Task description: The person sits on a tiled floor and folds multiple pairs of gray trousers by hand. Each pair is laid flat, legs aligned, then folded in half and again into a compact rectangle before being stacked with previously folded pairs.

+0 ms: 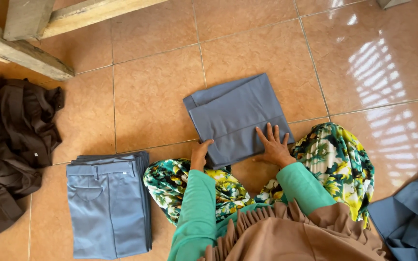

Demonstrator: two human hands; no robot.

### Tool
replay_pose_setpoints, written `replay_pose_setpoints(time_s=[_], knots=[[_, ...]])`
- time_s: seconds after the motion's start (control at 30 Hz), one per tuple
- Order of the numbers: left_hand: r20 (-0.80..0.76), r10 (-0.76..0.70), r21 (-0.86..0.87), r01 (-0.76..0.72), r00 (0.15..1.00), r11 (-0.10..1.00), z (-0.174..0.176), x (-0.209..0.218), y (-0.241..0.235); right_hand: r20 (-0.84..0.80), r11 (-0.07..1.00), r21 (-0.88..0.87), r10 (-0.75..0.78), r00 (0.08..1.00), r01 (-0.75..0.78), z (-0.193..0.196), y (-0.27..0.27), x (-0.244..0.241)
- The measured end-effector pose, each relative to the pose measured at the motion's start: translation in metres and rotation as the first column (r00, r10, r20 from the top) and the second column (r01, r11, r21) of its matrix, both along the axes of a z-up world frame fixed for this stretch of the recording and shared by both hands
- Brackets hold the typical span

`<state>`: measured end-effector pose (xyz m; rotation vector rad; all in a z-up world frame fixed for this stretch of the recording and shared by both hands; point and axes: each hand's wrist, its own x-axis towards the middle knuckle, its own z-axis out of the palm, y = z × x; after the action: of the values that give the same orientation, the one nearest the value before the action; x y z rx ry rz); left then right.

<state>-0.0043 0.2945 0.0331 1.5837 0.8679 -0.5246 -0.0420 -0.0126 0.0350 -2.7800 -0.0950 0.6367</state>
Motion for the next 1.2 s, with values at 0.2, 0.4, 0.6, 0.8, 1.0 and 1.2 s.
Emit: replay_pose_setpoints(time_s=[0.2, 0.4, 0.6, 0.8, 1.0, 1.2], knots=[[-0.046, 0.53, -0.717, -0.398, 0.847, 0.573, 0.085, -0.03, -0.034, 0.057, 0.997, 0.04, 0.057, 0.997, -0.059, 0.034, 0.018, 0.0], [0.016, 0.844, -0.812, -0.486, 0.536, 0.324, 0.095, -0.058, -0.047, 0.226, 0.97, 0.096, 0.199, 0.954, -0.225, 0.018, 0.037, -0.006], [0.399, 0.822, -0.668, -0.486, 0.406, 0.564, 0.129, -0.008, -0.087, -0.007, 0.496, 0.868, -0.043, 0.999, 0.028, 0.016, 0.044, 0.009], [0.552, 0.215, -0.461, 0.08, 0.806, 0.884, 0.15, 0.02, -0.14, -0.819, -0.244, 0.555, -0.327, 0.472, 0.795, 0.192, 0.053, 0.007], [-0.131, -0.36, -0.416, 0.278, 0.924, 0.866, 0.07, -0.039, -0.117, -0.821, -0.318, 0.563, -0.318, 0.474, 0.763, 0.034, 0.018, 0.036], [-0.066, 0.471, -0.784, -0.338, 0.88, 0.52, -0.003, 0.0, -0.103, -0.799, -0.369, 0.6, -0.242, 0.55, 0.71, -0.011, 0.009, 0.042]])
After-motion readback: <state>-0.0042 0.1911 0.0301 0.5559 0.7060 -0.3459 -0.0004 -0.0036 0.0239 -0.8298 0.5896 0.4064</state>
